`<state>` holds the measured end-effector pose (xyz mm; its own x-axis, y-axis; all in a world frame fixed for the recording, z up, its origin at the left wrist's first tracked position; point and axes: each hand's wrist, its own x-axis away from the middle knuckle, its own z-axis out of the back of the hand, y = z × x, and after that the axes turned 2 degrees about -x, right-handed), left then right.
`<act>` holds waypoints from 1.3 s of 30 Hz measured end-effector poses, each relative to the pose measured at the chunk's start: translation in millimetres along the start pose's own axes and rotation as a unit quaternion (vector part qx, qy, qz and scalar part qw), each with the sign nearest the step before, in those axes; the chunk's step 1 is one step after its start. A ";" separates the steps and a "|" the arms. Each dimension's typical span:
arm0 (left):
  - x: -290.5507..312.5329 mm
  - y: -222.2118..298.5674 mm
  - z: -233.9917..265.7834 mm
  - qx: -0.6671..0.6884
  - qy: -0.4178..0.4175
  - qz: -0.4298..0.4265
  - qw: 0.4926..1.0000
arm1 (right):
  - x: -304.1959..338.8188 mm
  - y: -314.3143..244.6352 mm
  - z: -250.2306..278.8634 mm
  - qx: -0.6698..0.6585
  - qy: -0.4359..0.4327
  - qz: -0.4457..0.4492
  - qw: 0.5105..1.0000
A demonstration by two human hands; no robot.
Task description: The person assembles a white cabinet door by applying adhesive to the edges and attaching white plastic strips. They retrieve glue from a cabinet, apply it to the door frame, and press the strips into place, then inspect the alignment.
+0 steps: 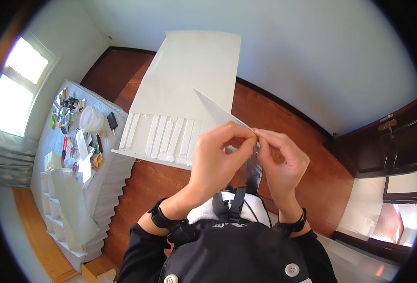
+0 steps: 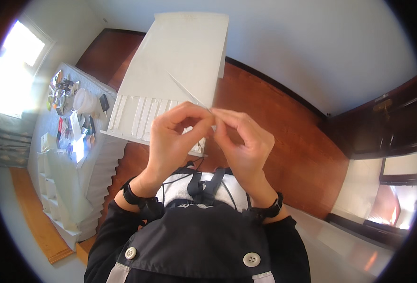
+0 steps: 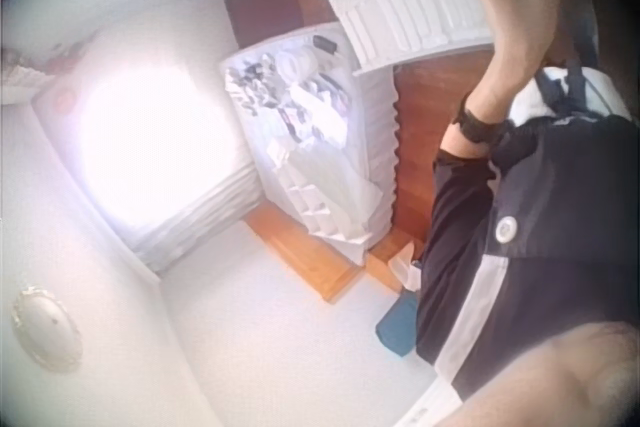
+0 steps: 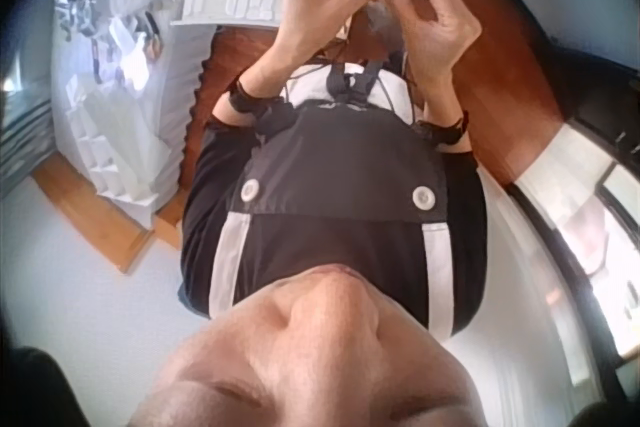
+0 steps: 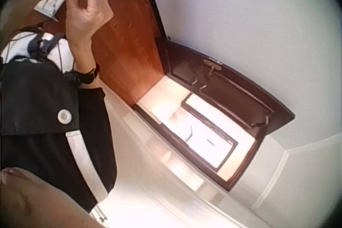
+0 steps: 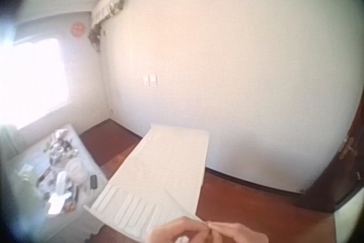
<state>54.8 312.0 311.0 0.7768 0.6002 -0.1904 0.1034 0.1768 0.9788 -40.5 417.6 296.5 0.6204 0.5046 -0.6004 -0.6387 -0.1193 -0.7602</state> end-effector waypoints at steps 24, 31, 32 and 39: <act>-11.6 -5.9 4.1 -0.225 0.041 -0.338 0.913 | -9.8 -7.1 5.1 -0.313 -0.041 -0.288 0.904; -12.9 -12.4 20.7 -0.276 0.118 -0.262 0.917 | -42.8 0.3 26.7 -0.203 -0.029 -0.219 0.954; -12.9 -17.2 30.3 -0.274 0.138 -0.265 0.914 | -57.4 12.3 29.8 -0.243 0.002 -0.185 0.952; 32.4 -86.1 101.9 -0.261 0.252 -0.074 0.929 | -233.7 145.9 111.1 -0.406 0.165 -0.339 0.833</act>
<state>134.4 236.8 228.2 0.3756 0.8051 -0.4591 -0.2314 0.5612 0.7947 -329.3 377.2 353.5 0.8899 0.4449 0.1005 0.3438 -0.5097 -0.7887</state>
